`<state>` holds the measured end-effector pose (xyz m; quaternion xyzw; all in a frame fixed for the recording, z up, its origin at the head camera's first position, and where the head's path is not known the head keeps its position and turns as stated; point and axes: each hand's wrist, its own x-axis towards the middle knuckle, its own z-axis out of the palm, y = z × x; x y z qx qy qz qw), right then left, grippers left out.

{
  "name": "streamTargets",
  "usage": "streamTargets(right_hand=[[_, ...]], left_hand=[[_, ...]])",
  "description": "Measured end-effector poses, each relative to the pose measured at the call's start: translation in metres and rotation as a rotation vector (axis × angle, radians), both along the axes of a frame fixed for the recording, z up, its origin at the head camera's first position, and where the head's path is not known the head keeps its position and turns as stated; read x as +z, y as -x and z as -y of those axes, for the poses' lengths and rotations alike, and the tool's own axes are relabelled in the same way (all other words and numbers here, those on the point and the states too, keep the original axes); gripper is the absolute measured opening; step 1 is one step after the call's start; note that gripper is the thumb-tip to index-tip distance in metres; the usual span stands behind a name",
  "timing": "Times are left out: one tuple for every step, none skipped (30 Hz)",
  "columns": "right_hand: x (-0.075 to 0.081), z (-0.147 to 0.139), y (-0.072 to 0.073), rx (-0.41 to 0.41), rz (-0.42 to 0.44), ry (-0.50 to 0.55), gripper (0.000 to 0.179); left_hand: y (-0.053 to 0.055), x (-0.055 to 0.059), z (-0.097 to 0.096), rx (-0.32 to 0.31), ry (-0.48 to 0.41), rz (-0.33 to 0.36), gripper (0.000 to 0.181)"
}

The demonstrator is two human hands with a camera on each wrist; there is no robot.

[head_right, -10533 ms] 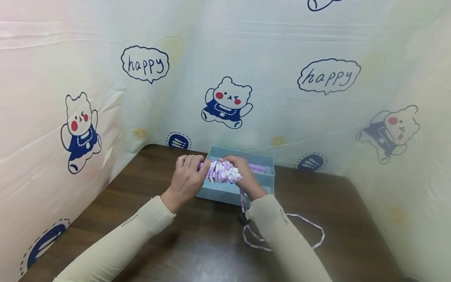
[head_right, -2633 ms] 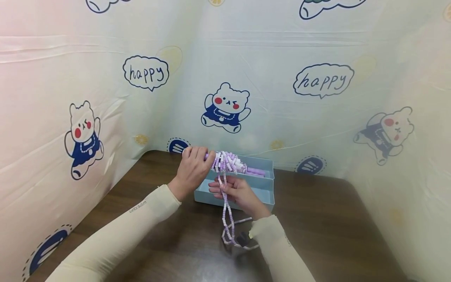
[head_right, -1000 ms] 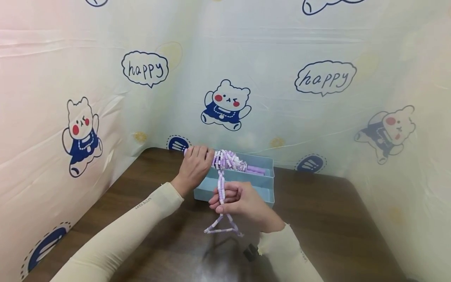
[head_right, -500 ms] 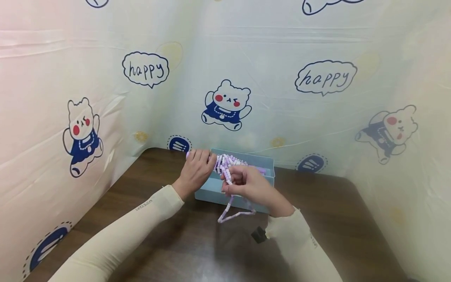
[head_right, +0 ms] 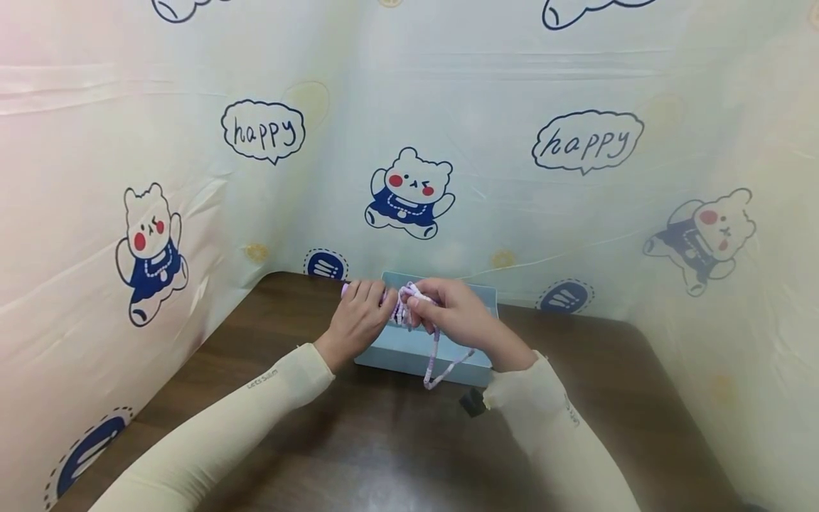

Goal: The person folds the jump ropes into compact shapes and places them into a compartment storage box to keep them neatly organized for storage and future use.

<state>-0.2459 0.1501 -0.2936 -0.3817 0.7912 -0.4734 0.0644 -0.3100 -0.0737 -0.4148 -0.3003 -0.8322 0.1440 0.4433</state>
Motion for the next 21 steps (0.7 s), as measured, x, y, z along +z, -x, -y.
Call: streamTargets(right_hand=[[0.0,0.0,0.001,-0.004,0.001,-0.009,0.02],[0.001,0.0,0.002,-0.005,0.003,-0.013,0.021],[0.002,0.001,0.002,-0.008,0.002,-0.018,0.022],[0.002,0.001,0.004,-0.011,-0.001,-0.024,0.023],[0.002,0.001,0.005,-0.017,-0.007,-0.029,0.024],[0.002,0.001,0.007,-0.022,-0.013,-0.032,0.025],[0.003,0.001,0.007,-0.029,-0.015,-0.032,0.027],[0.003,0.002,0.009,-0.036,-0.015,-0.032,0.028],[0.003,0.002,0.01,-0.046,-0.016,-0.035,0.029],[0.004,0.001,0.011,-0.056,-0.016,-0.037,0.029],[0.004,0.001,0.012,-0.067,-0.015,-0.038,0.03],[0.005,0.001,0.014,-0.072,-0.014,-0.04,0.029],[0.005,0.001,0.016,-0.081,-0.014,-0.045,0.03],[0.005,0.001,0.018,-0.087,-0.016,-0.05,0.03],[0.006,0.001,0.02,-0.097,-0.019,-0.056,0.03],[0.007,0.0,0.022,-0.103,-0.017,-0.061,0.03],[0.007,0.0,0.023,-0.112,-0.016,-0.068,0.03],[0.008,0.0,0.025,-0.118,-0.014,-0.076,0.03],[0.009,-0.001,0.027,-0.127,-0.012,-0.086,0.031],[0.01,-0.001,0.028,-0.131,-0.006,-0.093,0.03],[0.01,-0.002,0.029,-0.135,-0.004,-0.101,0.03]], left_hand=[[-0.001,0.0,0.0,-0.009,0.002,0.002,0.033],[-0.002,-0.001,0.001,-0.019,0.004,0.005,0.035],[-0.002,-0.001,0.001,-0.028,0.004,0.006,0.036],[-0.003,-0.002,0.001,-0.034,0.004,0.006,0.036],[-0.003,-0.002,0.001,-0.04,0.003,0.005,0.036],[-0.003,-0.002,0.001,-0.044,0.004,0.004,0.036],[-0.004,-0.003,0.001,-0.048,0.002,0.003,0.036],[-0.005,-0.003,0.001,-0.052,0.0,0.004,0.036],[-0.005,-0.003,0.001,-0.055,-0.001,0.004,0.036],[-0.005,-0.003,0.001,-0.06,-0.002,0.005,0.036],[-0.006,-0.004,0.001,-0.064,-0.003,0.006,0.037],[-0.006,-0.004,0.001,-0.067,-0.003,0.006,0.037],[-0.007,-0.005,0.0,-0.071,-0.003,0.005,0.037],[-0.008,-0.005,0.0,-0.075,-0.002,0.004,0.037],[-0.008,-0.006,0.0,-0.081,-0.001,0.003,0.038],[-0.009,-0.006,0.0,-0.087,0.0,0.0,0.037],[-0.01,-0.007,0.0,-0.092,0.002,-0.005,0.038],[-0.01,-0.007,0.0,-0.095,0.005,-0.008,0.039],[-0.011,-0.008,0.0,-0.098,0.007,-0.01,0.039],[-0.011,-0.008,0.0,-0.101,0.009,-0.011,0.04],[-0.011,-0.008,0.0,-0.1,0.012,-0.012,0.041]])
